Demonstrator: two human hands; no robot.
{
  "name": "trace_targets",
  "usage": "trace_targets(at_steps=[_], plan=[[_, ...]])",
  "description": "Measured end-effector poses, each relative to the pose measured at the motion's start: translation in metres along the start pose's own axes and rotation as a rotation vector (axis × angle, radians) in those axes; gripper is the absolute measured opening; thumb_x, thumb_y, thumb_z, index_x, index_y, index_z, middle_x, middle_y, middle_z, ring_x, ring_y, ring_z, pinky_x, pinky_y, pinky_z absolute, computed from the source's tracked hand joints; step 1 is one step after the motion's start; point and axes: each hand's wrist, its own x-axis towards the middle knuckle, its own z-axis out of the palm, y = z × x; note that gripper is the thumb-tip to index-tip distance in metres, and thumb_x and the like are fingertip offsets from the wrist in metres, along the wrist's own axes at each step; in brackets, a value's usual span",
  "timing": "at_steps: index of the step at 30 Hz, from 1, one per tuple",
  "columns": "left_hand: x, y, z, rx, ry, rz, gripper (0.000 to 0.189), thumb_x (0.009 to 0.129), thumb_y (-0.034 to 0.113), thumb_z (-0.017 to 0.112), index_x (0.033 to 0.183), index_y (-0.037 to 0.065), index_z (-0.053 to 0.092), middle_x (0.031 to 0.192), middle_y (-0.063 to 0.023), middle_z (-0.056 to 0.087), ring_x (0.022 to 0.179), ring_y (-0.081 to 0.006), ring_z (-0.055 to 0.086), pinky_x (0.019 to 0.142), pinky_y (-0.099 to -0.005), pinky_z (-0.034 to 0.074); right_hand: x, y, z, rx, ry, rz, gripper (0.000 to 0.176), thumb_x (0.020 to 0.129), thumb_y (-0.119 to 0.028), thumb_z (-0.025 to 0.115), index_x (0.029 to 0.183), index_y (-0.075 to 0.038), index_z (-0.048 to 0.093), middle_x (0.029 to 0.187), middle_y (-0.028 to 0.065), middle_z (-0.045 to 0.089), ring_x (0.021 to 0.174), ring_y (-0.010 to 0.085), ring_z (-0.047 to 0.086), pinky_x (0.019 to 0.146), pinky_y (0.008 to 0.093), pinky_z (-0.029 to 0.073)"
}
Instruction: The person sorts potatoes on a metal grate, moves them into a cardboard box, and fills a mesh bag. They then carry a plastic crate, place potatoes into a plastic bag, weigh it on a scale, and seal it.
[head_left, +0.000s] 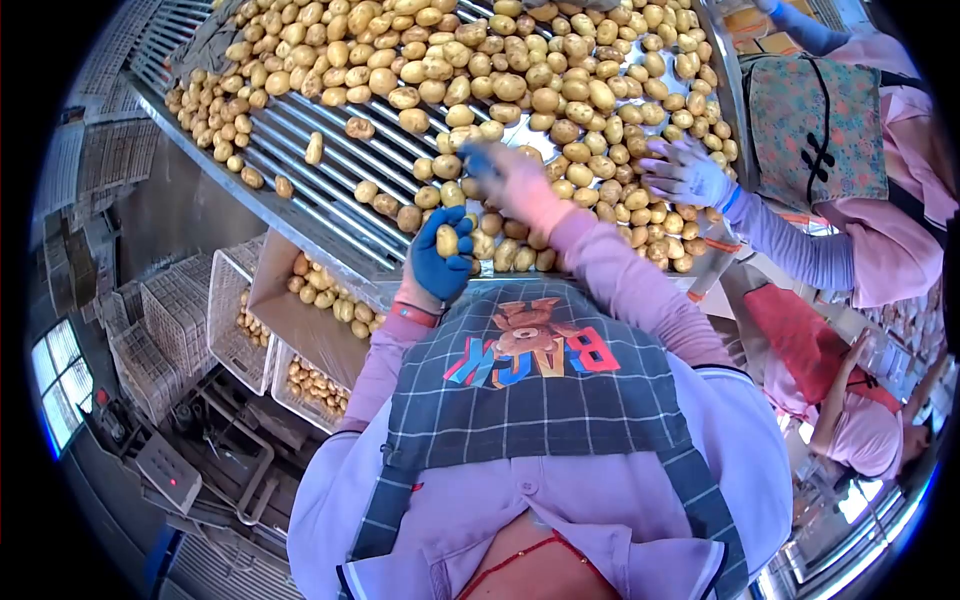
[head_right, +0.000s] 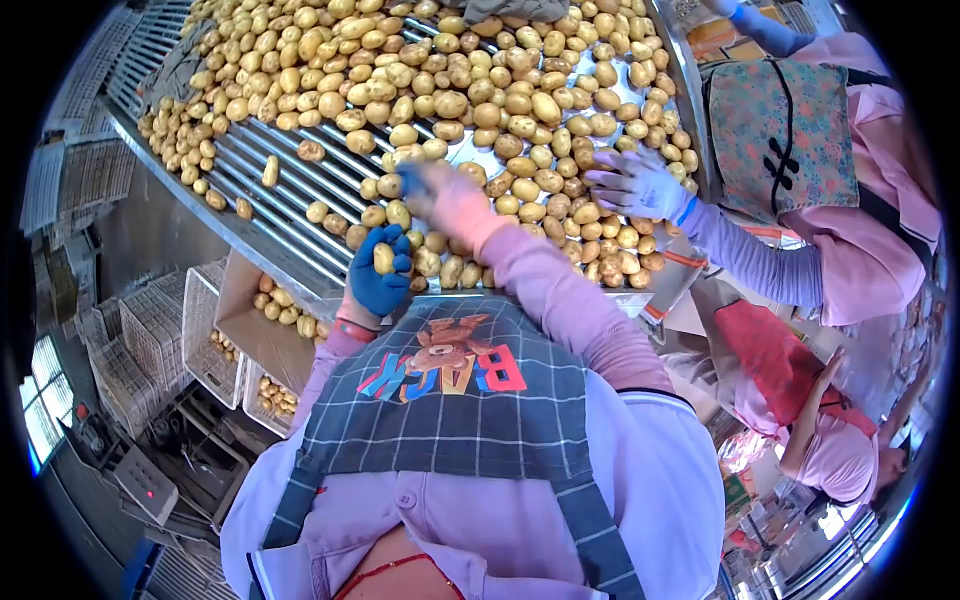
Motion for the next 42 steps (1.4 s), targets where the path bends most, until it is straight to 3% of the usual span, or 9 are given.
trace_targets(at_steps=[6,10,12,14,16,17,22,29,42], plan=[[-0.006,0.007,0.013,-0.287,-0.033,0.317,0.032,0.094,0.025,0.056,0.12,0.006,0.057,0.122,-0.0059,0.058,0.116,-0.0207,0.051,0.089,-0.0358,0.046,0.015,0.074,-0.034,-0.798,-0.09,-0.176,0.042,0.088,-0.031,0.056,0.125,-0.013,0.056,0.126,0.0139,0.058,0.121,0.0328,0.049,0.104,0.0459,0.037],[-0.105,0.07,0.002,-0.264,-0.211,0.67,0.021,0.089,0.011,0.06,0.109,0.008,0.055,0.094,0.0031,0.056,0.086,-0.0073,0.052,0.077,-0.0227,0.045,-0.056,0.075,-0.045,-0.692,-0.088,-0.195,0.045,0.085,-0.025,0.058,0.129,-0.017,0.054,0.132,0.0108,0.052,0.127,0.0322,0.043,0.114,0.0494,0.021],[-0.196,0.094,-0.079,0.352,0.488,1.175,0.024,0.086,0.009,0.065,0.109,0.006,0.057,0.104,-0.0002,0.059,0.096,-0.0113,0.054,0.086,-0.0234,0.043,-0.089,0.084,-0.043,-0.695,-0.023,-0.124,0.046,0.084,-0.022,0.059,0.129,-0.017,0.054,0.135,0.0107,0.05,0.129,0.0324,0.042,0.114,0.0502,0.02],[-0.288,0.089,-0.126,-0.184,-0.179,0.963,0.031,0.093,0.019,0.06,0.12,0.004,0.057,0.118,-0.0065,0.06,0.113,-0.0187,0.053,0.1,-0.0329,0.043,-0.107,0.096,-0.041,-0.679,0.055,-0.097,0.044,0.083,-0.021,0.061,0.127,-0.017,0.057,0.138,0.011,0.048,0.131,0.032,0.04,0.114,0.0498,0.019],[-0.378,0.077,-0.196,-0.161,0.358,1.356,0.044,0.092,0.018,0.062,0.131,0.002,0.051,0.133,-0.0126,0.053,0.121,-0.0235,0.051,0.106,-0.0365,0.041,-0.11,0.1,-0.04,-0.626,0.091,-0.049,0.041,0.084,-0.021,0.061,0.124,-0.017,0.059,0.137,0.0112,0.049,0.13,0.0321,0.041,0.114,0.0496,0.021],[-0.392,0.068,-0.199,0.378,0.62,1.386,0.046,0.092,0.018,0.06,0.133,-0.001,0.047,0.137,-0.0137,0.049,0.126,-0.025,0.047,0.11,-0.0384,0.035,-0.11,0.101,-0.037,-0.568,0.121,-0.004,0.038,0.084,-0.022,0.061,0.122,-0.016,0.061,0.136,0.0113,0.05,0.129,0.0323,0.043,0.113,0.0494,0.023],[-0.329,0.025,-0.147,-0.142,-0.07,1.158,0.057,0.087,0.005,0.063,0.138,-0.001,0.039,0.139,-0.0127,0.044,0.131,-0.0282,0.039,0.115,-0.0418,0.025,-0.078,0.066,-0.013,-0.331,0.222,-0.12,0.026,0.09,-0.019,0.058,0.111,-0.006,0.066,0.12,0.0141,0.062,0.116,0.0316,0.054,0.106,0.0431,0.036],[-0.272,-0.004,-0.034,0.067,0.102,1.262,0.066,0.085,-0.008,0.045,0.146,0.0,0.023,0.15,-0.0211,0.027,0.141,-0.036,0.023,0.119,-0.0475,0.018,-0.072,-0.001,0.03,-0.145,-0.073,-0.222,0.024,0.09,-0.008,0.057,0.112,-0.001,0.064,0.118,0.0145,0.062,0.112,0.0307,0.057,0.099,0.0382,0.042],[-0.345,-0.079,-0.065,0.322,0.391,1.273,0.063,0.067,-0.008,0.063,0.128,0.005,0.054,0.121,-0.0136,0.06,0.119,-0.0321,0.053,0.104,-0.048,0.041,-0.084,-0.009,0.076,-0.056,-0.333,-0.269,0.026,0.089,-0.01,0.059,0.112,0.001,0.064,0.113,0.0167,0.064,0.105,0.0313,0.06,0.096,0.0385,0.044]])
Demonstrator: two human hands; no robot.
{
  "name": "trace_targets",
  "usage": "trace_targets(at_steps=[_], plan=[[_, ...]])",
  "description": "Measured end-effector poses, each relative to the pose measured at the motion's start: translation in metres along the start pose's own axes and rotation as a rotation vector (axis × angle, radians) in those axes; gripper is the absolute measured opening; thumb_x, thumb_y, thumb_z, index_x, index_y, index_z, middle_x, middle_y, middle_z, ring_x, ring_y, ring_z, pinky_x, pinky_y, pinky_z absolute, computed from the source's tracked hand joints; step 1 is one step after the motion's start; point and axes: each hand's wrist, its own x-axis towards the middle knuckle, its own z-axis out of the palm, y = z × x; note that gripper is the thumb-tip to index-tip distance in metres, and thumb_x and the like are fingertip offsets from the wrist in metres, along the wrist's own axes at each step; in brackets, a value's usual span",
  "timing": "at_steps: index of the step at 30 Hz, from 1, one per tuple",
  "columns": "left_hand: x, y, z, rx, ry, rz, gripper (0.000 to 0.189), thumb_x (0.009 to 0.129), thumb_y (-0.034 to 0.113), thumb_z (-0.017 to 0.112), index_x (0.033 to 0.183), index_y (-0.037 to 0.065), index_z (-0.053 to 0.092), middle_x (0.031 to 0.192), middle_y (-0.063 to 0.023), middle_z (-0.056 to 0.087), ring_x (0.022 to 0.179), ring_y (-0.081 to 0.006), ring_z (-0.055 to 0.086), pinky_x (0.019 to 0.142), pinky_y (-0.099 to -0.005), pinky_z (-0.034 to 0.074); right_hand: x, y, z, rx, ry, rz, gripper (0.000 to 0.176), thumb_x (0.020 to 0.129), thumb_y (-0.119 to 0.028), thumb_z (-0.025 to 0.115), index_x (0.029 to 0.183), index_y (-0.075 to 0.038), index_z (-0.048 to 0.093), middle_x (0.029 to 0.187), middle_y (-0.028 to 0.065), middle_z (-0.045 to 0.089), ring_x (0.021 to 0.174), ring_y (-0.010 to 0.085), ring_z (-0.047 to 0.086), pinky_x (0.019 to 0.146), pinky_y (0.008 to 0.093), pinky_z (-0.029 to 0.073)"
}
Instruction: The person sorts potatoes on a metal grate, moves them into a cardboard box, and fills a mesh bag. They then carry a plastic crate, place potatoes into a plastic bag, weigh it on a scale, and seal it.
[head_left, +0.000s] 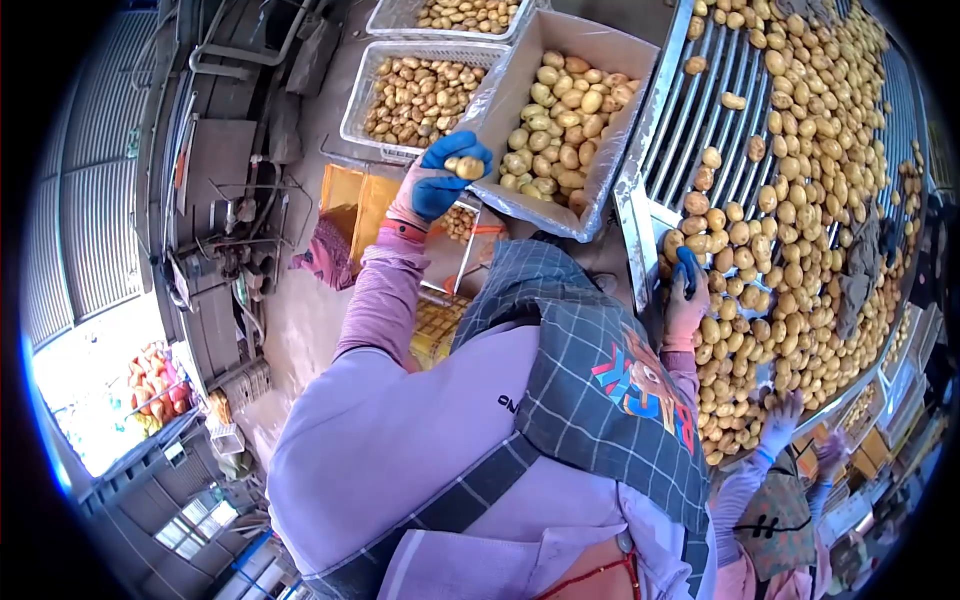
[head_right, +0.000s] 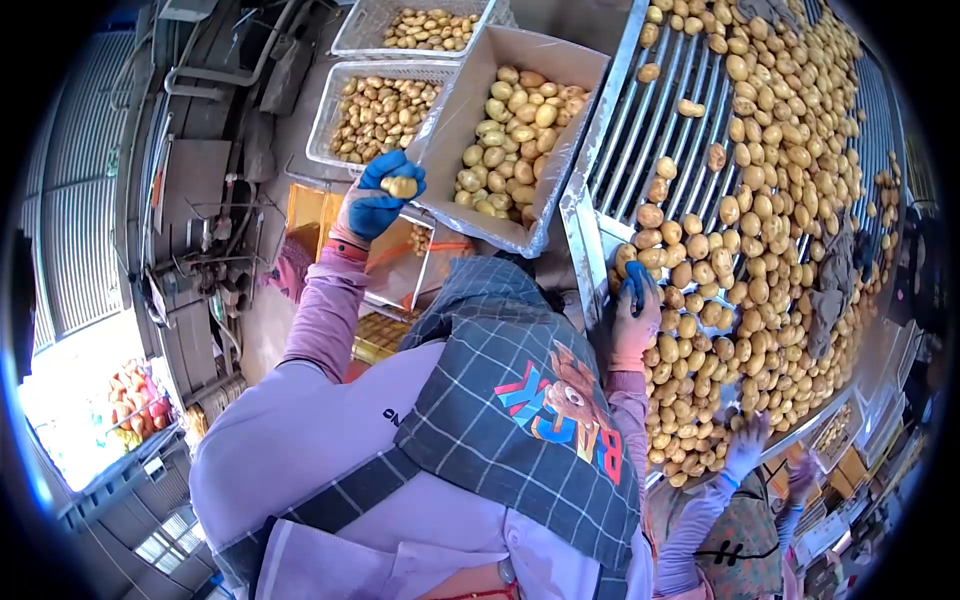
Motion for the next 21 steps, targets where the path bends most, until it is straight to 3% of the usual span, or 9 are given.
trace_targets(at_steps=[4,6,9,12,13,14,15,20,21], plan=[[-0.049,0.013,-0.056,0.42,0.073,-0.382,0.06,0.073,0.006,0.067,0.131,0.005,0.051,0.122,-0.017,0.059,0.116,-0.0327,0.055,0.099,-0.0422,0.045,-0.002,0.0,-0.001,0.046,0.006,0.052,0.027,0.088,-0.01,0.059,0.112,0.001,0.064,0.112,0.0162,0.065,0.105,0.0309,0.061,0.095,0.0376,0.045],[-0.069,0.008,-0.054,1.665,0.092,-0.586,0.064,0.078,0.021,0.07,0.135,0.002,0.046,0.116,-0.0231,0.061,0.11,-0.0298,0.059,0.093,-0.0404,0.047,-0.002,0.004,-0.006,0.074,0.048,0.128,0.027,0.089,-0.011,0.058,0.113,0.001,0.064,0.111,0.0158,0.066,0.103,0.0278,0.062,0.094,0.0361,0.045],[-0.053,-0.013,-0.08,2.213,0.538,-0.691,0.072,0.081,0.033,0.071,0.136,-0.002,0.042,0.117,-0.0293,0.059,0.111,-0.027,0.058,0.093,-0.0415,0.046,0.01,-0.009,-0.017,0.179,0.147,0.2,0.026,0.09,-0.011,0.057,0.111,0.001,0.066,0.11,0.0139,0.067,0.101,0.0225,0.063,0.093,0.0332,0.046],[0.014,-0.031,-0.08,1.283,0.727,-0.277,0.075,0.081,0.031,0.07,0.137,-0.006,0.037,0.141,-0.0297,0.038,0.13,-0.0366,0.042,0.104,-0.0416,0.038,0.021,-0.029,-0.025,0.183,0.107,0.415,0.025,0.09,-0.012,0.056,0.112,-0.003,0.065,0.106,0.015,0.065,0.098,0.0255,0.062,0.089,0.0362,0.048],[0.042,-0.05,-0.038,1.44,0.562,0.211,0.073,0.084,0.025,0.069,0.139,-0.008,0.034,0.142,-0.0278,0.039,0.131,-0.0369,0.04,0.107,-0.0393,0.033,0.008,0.01,-0.01,0.028,-0.047,0.315,0.026,0.087,-0.016,0.058,0.109,-0.005,0.066,0.109,0.0185,0.062,0.104,0.0325,0.058,0.092,0.0415,0.046],[0.069,-0.065,0.002,1.37,0.477,0.27,0.071,0.085,0.019,0.069,0.139,-0.01,0.033,0.143,-0.0264,0.038,0.133,-0.0347,0.038,0.11,-0.0379,0.028,-0.006,0.042,0.007,-0.55,0.088,-0.352,0.035,0.088,-0.021,0.057,0.118,-0.003,0.055,0.101,0.0175,0.063,0.092,0.0336,0.06,0.083,0.0456,0.047],[0.091,-0.073,0.036,1.491,0.316,0.3,0.072,0.083,0.02,0.07,0.139,-0.008,0.034,0.143,-0.0269,0.037,0.132,-0.0364,0.038,0.111,-0.0395,0.027,-0.021,0.036,0.006,-0.146,-0.11,-0.084,0.046,0.088,-0.026,0.056,0.128,-0.005,0.049,0.124,0.0222,0.054,0.115,0.0392,0.051,0.096,0.048,0.041],[0.149,-0.178,0.133,1.746,-0.497,0.415,0.072,0.079,0.028,0.072,0.137,-0.003,0.041,0.142,-0.0272,0.038,0.132,-0.0407,0.036,0.11,-0.0448,0.027,-0.138,0.038,-0.062,-0.45,-0.195,0.149,0.049,0.088,-0.035,0.055,0.134,-0.016,0.049,0.136,0.0176,0.048,0.128,0.0359,0.044,0.107,0.0467,0.035],[0.145,-0.201,0.145,1.88,-0.592,0.092,0.079,0.078,0.038,0.071,0.137,-0.004,0.04,0.139,-0.0312,0.038,0.13,-0.0417,0.037,0.109,-0.0462,0.029,-0.155,0.041,-0.072,-0.424,-0.182,0.206,0.049,0.088,-0.034,0.055,0.133,-0.016,0.049,0.136,0.0175,0.048,0.126,0.0362,0.045,0.105,0.0465,0.036]])
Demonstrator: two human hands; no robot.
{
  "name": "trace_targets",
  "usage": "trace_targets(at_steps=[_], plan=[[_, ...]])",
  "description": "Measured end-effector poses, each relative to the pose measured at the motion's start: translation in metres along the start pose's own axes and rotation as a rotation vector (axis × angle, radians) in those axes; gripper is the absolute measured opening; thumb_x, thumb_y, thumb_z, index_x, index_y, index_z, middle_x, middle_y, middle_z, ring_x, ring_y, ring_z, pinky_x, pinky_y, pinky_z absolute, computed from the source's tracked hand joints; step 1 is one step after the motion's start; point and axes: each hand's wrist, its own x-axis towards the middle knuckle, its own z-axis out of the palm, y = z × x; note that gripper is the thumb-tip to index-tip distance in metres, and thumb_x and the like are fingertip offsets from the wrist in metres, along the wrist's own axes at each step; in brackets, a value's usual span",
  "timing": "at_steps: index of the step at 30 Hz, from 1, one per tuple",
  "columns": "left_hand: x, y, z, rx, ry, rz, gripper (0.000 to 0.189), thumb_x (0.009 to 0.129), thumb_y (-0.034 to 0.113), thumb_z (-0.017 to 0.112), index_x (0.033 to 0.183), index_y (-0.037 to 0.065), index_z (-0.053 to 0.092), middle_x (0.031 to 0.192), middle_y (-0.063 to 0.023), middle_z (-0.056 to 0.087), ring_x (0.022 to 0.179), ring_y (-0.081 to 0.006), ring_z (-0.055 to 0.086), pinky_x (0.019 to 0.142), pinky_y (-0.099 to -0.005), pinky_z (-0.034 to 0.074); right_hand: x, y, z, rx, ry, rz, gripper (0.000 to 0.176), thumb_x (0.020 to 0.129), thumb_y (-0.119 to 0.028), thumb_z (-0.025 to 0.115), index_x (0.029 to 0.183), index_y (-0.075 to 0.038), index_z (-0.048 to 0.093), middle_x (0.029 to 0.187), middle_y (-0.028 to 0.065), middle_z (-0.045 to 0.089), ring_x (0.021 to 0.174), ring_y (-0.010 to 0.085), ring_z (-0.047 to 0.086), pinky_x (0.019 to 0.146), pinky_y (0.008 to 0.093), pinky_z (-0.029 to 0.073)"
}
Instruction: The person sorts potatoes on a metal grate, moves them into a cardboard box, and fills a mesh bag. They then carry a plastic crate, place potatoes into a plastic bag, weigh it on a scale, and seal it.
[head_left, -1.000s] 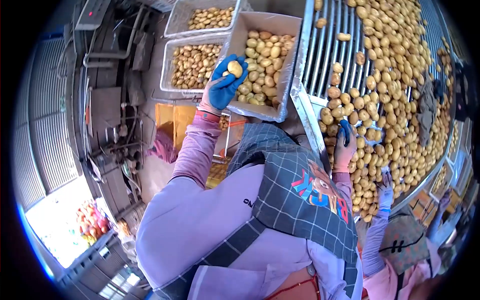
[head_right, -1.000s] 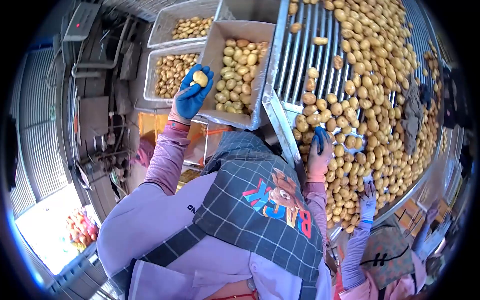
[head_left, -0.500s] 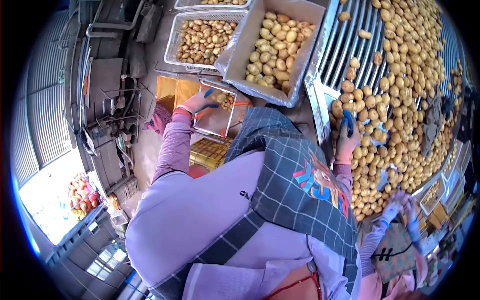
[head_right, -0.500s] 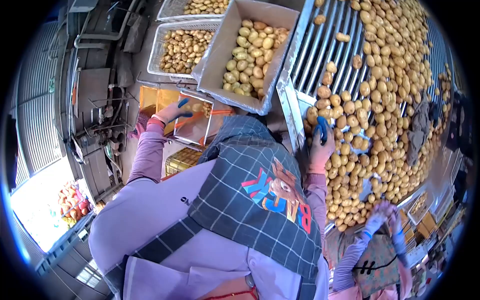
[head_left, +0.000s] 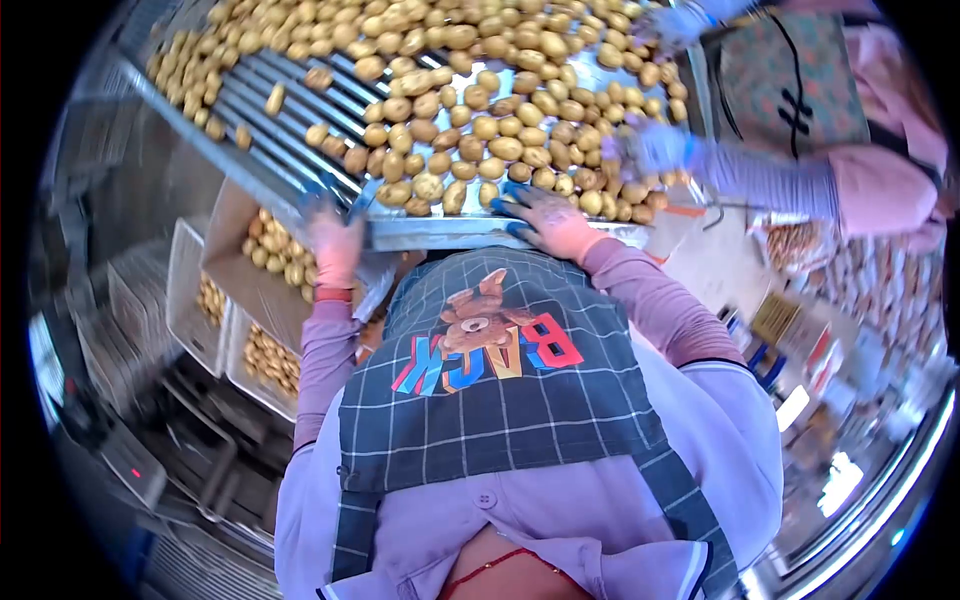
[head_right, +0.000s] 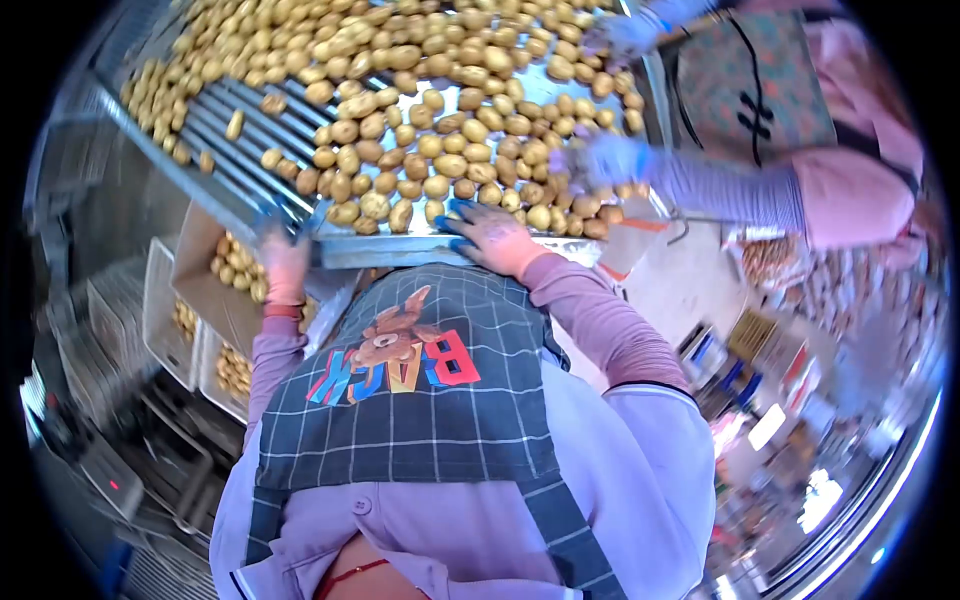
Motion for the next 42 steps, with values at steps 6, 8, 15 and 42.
trace_targets(at_steps=[6,8,15,42], plan=[[-0.003,0.113,0.054,-0.361,-0.382,0.251,0.078,0.084,0.037,0.068,0.138,-0.01,0.036,0.138,-0.0275,0.044,0.128,-0.03,0.044,0.105,-0.0379,0.037,-0.052,0.019,0.003,0.117,0.515,0.551,0.041,0.088,-0.029,0.057,0.123,-0.008,0.057,0.13,0.0205,0.052,0.118,0.0367,0.051,0.102,0.0479,0.037],[0.032,0.135,0.005,-0.698,-0.615,0.056,0.055,0.088,0.022,0.064,0.132,-0.007,0.047,0.127,-0.0183,0.057,0.115,-0.0219,0.053,0.098,-0.0328,0.041,-0.068,-0.001,0.011,0.232,0.486,0.288,0.039,0.088,-0.027,0.059,0.121,-0.008,0.059,0.128,0.0193,0.054,0.119,0.0367,0.05,0.105,0.0466,0.036],[0.211,0.059,0.026,-0.328,0.123,0.217,0.059,0.096,0.032,0.051,0.139,-0.005,0.037,0.127,-0.0276,0.053,0.112,-0.0403,0.053,0.102,-0.0412,0.037,-0.082,0.008,-0.016,0.355,0.682,0.783,0.033,0.085,-0.026,0.064,0.113,-0.01,0.064,0.106,0.0157,0.066,0.102,0.0328,0.061,0.092,0.0422,0.045],[0.006,0.117,0.008,-1.854,-0.544,-0.379,0.048,0.099,0.035,0.045,0.134,0.002,0.046,0.129,-0.0151,0.053,0.118,-0.0298,0.053,0.1,-0.0478,0.043,0.028,0.03,-0.067,0.812,0.758,0.786,0.034,0.084,-0.008,0.061,0.119,-0.009,0.063,0.1,0.0163,0.068,0.093,0.0262,0.065,0.088,0.0336,0.049]])
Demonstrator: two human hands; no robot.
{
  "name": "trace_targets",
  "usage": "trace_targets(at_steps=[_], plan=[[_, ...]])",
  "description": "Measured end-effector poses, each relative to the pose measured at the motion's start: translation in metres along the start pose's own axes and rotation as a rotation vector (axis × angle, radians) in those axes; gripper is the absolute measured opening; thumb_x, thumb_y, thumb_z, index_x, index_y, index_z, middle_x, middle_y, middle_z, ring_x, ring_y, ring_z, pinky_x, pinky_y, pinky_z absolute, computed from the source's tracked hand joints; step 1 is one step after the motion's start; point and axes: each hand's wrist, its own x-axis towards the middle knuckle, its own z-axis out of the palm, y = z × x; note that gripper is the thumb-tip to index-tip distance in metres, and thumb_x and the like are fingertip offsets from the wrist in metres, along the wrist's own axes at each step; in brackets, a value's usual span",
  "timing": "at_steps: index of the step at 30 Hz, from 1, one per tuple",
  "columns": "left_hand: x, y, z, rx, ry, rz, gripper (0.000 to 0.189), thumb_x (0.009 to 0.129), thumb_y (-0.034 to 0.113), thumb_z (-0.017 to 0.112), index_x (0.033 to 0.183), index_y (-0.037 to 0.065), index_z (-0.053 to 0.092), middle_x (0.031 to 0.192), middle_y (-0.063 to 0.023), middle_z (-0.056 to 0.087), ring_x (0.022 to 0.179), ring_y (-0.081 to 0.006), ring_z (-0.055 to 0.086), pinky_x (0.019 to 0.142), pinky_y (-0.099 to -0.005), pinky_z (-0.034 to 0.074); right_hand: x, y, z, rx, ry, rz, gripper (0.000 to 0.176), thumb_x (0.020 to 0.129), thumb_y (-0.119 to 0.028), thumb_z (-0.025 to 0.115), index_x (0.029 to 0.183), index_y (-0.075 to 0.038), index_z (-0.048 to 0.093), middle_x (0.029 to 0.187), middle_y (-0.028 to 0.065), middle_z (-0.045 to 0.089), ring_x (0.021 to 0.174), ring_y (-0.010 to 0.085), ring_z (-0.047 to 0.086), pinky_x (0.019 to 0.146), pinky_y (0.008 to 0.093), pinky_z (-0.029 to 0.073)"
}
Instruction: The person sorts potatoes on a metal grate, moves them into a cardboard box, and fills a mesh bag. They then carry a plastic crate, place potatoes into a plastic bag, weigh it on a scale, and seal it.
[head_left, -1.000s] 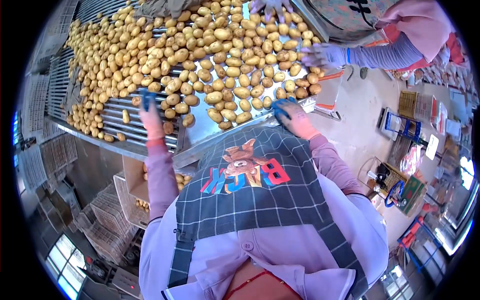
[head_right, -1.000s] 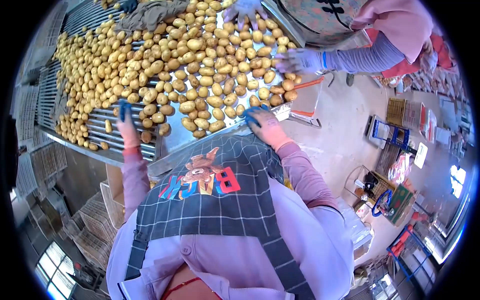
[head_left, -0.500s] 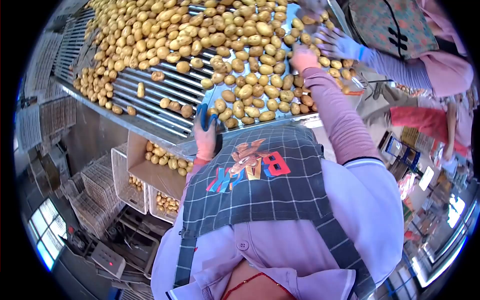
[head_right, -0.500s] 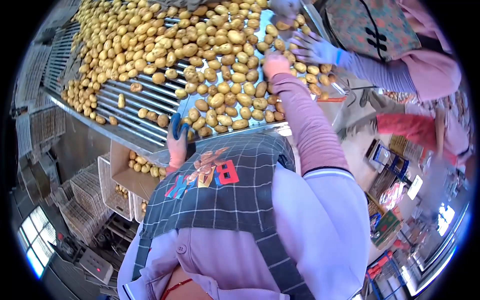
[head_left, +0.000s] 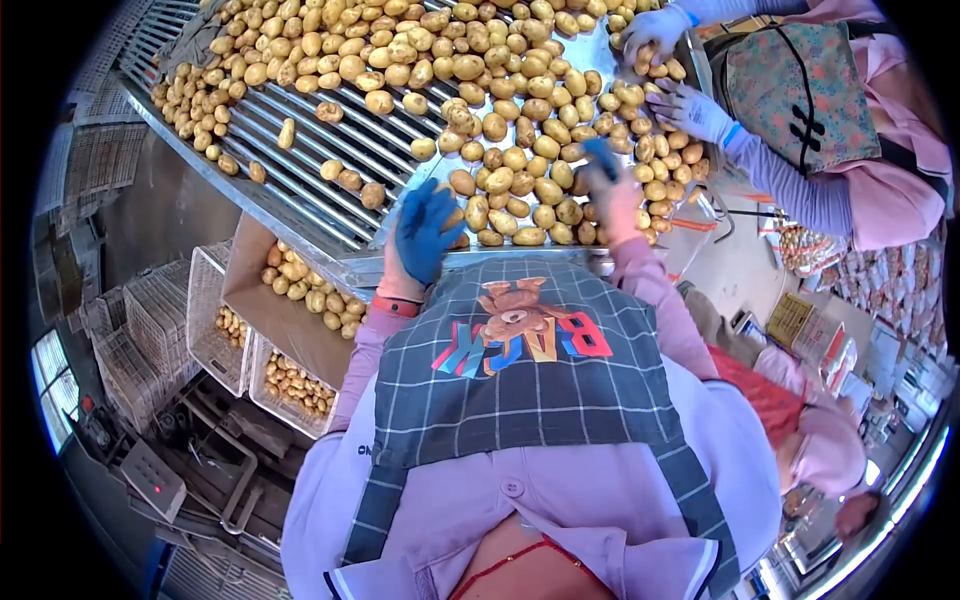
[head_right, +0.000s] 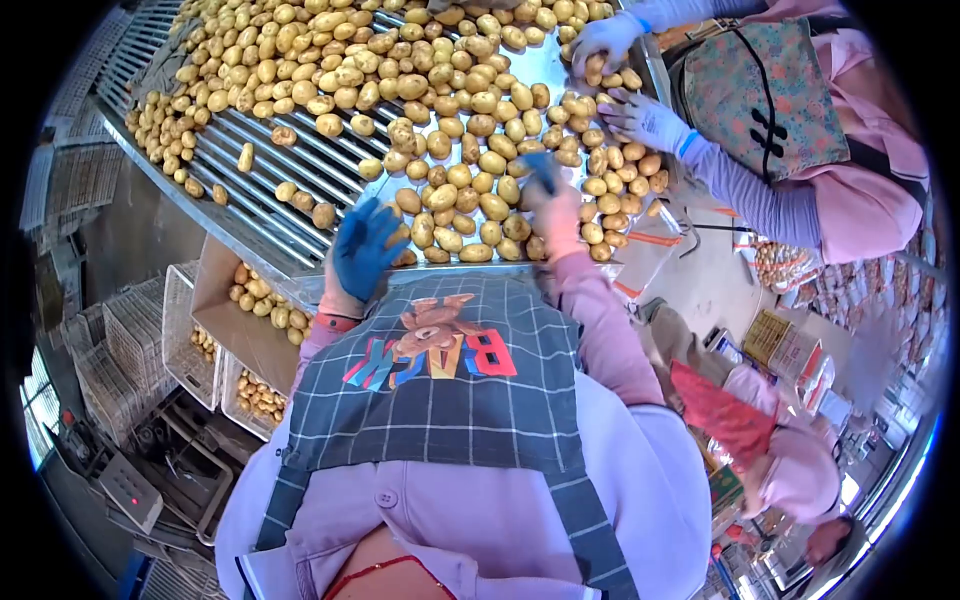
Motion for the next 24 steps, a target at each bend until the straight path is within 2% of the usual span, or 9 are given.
trace_targets(at_steps=[3,4,6,12,14,15,18,22,24], plan=[[0.015,-0.026,-0.009,-0.266,-0.13,-0.416,0.043,0.099,0.034,0.044,0.132,0.005,0.048,0.124,-0.0131,0.057,0.115,-0.0259,0.056,0.092,-0.0437,0.049,-0.038,-0.006,0.034,-0.28,-0.67,-0.625,0.042,0.089,-0.027,0.06,0.129,-0.016,0.055,0.133,0.0141,0.052,0.124,0.0343,0.048,0.106,0.0406,0.036],[0.014,-0.028,-0.008,0.376,-0.223,-0.292,0.038,0.099,0.026,0.046,0.131,0.006,0.049,0.116,-0.0114,0.06,0.103,-0.0192,0.06,0.077,-0.0331,0.054,-0.034,0.01,0.037,-0.588,-0.691,-0.739,0.041,0.089,-0.03,0.057,0.129,-0.019,0.055,0.139,0.0133,0.047,0.131,0.0348,0.04,0.112,0.0462,0.028],[0.01,-0.02,-0.014,-0.037,-0.178,-0.496,0.036,0.097,0.014,0.048,0.131,0.004,0.048,0.109,-0.0092,0.062,0.083,-0.0133,0.06,0.063,-0.0237,0.051,-0.003,0.032,0.009,-0.912,-0.693,-0.99,0.04,0.087,-0.029,0.057,0.126,-0.021,0.057,0.14,0.0114,0.046,0.134,0.0351,0.036,0.113,0.0514,0.025],[-0.018,0.006,-0.012,0.037,0.091,-0.21,0.039,0.09,0.006,0.057,0.128,0.001,0.053,0.095,-0.0062,0.062,0.072,-0.0086,0.055,0.056,-0.0191,0.043,0.064,0.019,0.009,-0.632,0.137,-0.481,0.04,0.079,-0.017,0.063,0.119,-0.014,0.061,0.118,0.0119,0.062,0.106,0.032,0.06,0.092,0.0416,0.047],[-0.015,0.006,-0.012,0.048,0.088,-0.237,0.038,0.09,0.006,0.056,0.127,0.002,0.053,0.093,-0.0057,0.063,0.07,-0.0085,0.055,0.055,-0.0193,0.043,0.063,-0.034,0.048,-0.755,-0.222,-0.35,0.037,0.079,-0.018,0.063,0.115,-0.011,0.062,0.114,0.0132,0.063,0.1,0.0315,0.063,0.086,0.0414,0.05],[-0.016,0.004,-0.011,0.067,0.088,-0.282,0.037,0.09,0.006,0.056,0.127,0.003,0.054,0.091,-0.0052,0.064,0.068,-0.0084,0.055,0.055,-0.0195,0.044,0.067,-0.018,0.072,-0.755,-0.171,-0.691,0.036,0.079,-0.019,0.061,0.115,-0.012,0.062,0.109,0.0155,0.065,0.097,0.0321,0.064,0.086,0.043,0.05],[-0.018,-0.001,0.01,0.194,0.038,-0.277,0.029,0.095,0.013,0.05,0.121,0.003,0.058,0.091,-0.0043,0.065,0.068,-0.0076,0.057,0.054,-0.02,0.044,0.083,-0.036,0.101,-1.045,-0.439,-0.429,0.037,0.079,-0.019,0.06,0.115,-0.011,0.063,0.116,0.018,0.061,0.099,0.0332,0.062,0.088,0.0421,0.048],[-0.025,-0.005,0.003,0.206,0.019,-0.222,0.03,0.095,0.017,0.05,0.12,0.003,0.059,0.093,-0.0038,0.067,0.069,-0.0077,0.058,0.057,-0.0205,0.047,0.076,-0.07,0.106,-0.753,-0.24,-0.375,0.032,0.081,-0.026,0.057,0.109,-0.011,0.066,0.107,0.0174,0.064,0.099,0.0336,0.062,0.087,0.0423,0.048],[-0.02,-0.014,-0.018,0.167,0.052,-0.22,0.032,0.095,0.017,0.05,0.122,0.002,0.057,0.094,-0.005,0.066,0.067,-0.0089,0.057,0.057,-0.0215,0.047,0.063,-0.08,0.133,-0.644,-0.152,-0.592,0.033,0.083,-0.028,0.057,0.11,-0.013,0.065,0.109,0.0176,0.064,0.099,0.0349,0.062,0.088,0.0428,0.048]])
